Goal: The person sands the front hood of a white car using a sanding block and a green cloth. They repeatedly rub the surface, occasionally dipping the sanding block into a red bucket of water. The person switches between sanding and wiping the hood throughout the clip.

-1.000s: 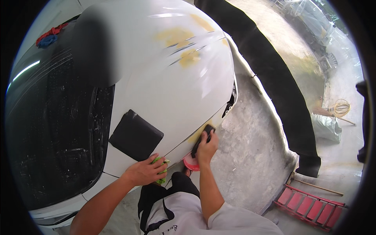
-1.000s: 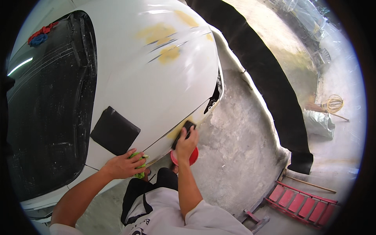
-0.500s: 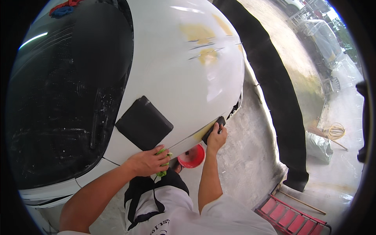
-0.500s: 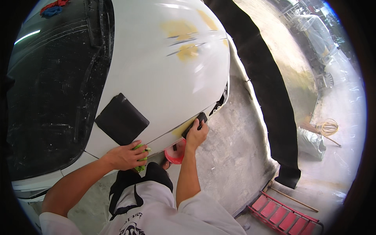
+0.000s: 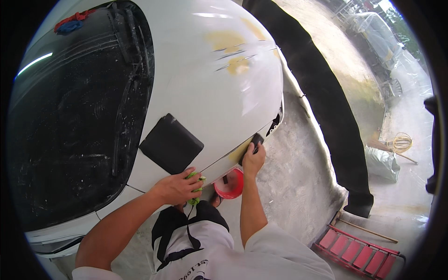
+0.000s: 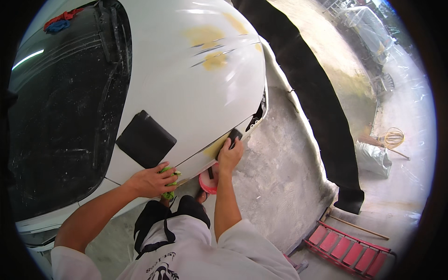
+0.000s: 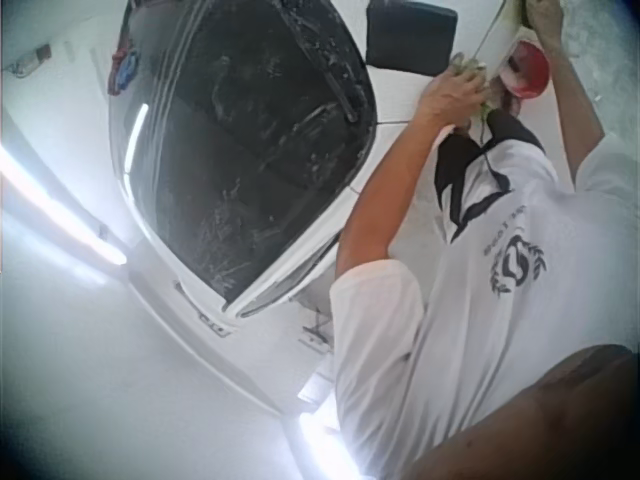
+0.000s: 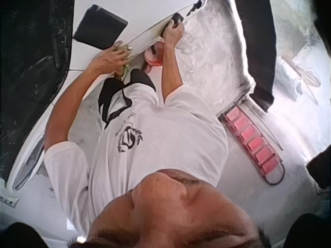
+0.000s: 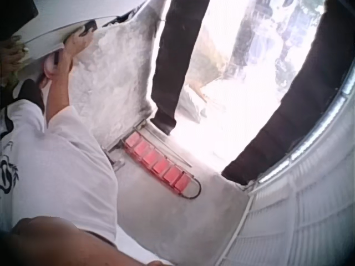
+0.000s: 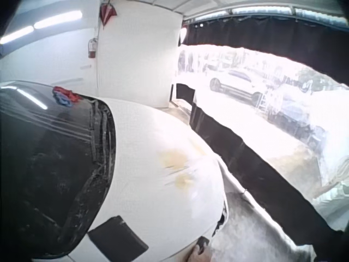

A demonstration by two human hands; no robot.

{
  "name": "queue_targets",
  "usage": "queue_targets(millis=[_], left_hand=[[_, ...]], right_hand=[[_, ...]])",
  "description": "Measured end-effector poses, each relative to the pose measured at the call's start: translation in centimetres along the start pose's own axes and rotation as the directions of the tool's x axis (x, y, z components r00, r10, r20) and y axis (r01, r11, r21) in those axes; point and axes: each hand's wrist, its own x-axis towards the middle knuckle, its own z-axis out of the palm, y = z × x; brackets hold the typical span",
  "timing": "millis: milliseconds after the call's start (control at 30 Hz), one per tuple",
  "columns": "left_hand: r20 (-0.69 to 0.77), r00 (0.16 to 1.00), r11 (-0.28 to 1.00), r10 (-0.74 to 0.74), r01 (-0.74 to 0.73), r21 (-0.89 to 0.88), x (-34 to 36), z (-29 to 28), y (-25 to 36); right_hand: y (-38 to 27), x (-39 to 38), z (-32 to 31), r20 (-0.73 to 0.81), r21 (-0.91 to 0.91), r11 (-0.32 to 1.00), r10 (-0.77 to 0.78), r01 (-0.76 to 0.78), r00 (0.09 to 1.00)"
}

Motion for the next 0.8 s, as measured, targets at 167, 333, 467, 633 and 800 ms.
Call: queue_targets(millis=[167,333,467,633,800], left_hand=[[-0.005,1.000,0.999,-0.014,0.014,-0.041,0.2,0.1,0.1],[0.007,0.999,0.999,-0.034,0.034,0.029,0.5,-0.5,0.0],[0.039,0.999,0.999,-0.017,0.015,0.043,0.9,-1.1,-0.1],[0.125,0.991,0.999,-0.038,0.033,0.043,1.0,-1.5,0.4],[0.185,0.982,0.999,-0.042,0.036,0.038,1.1,-1.6,0.8]], right_hand=[[0.0,0.5,-0.8,0.074,0.032,0.997,0.073,-0.075,0.995],[1.4,-1.1,-2.2,0.303,-0.010,1.000,-0.021,0.025,0.953],[4.3,1.0,-3.0,0.233,0.016,0.970,-0.239,0.242,0.942],[7.2,2.3,-3.1,0.390,0.413,0.659,-0.752,0.629,0.532],[8.7,4.8,-3.2,0.361,0.385,0.846,-0.506,0.369,0.784]])
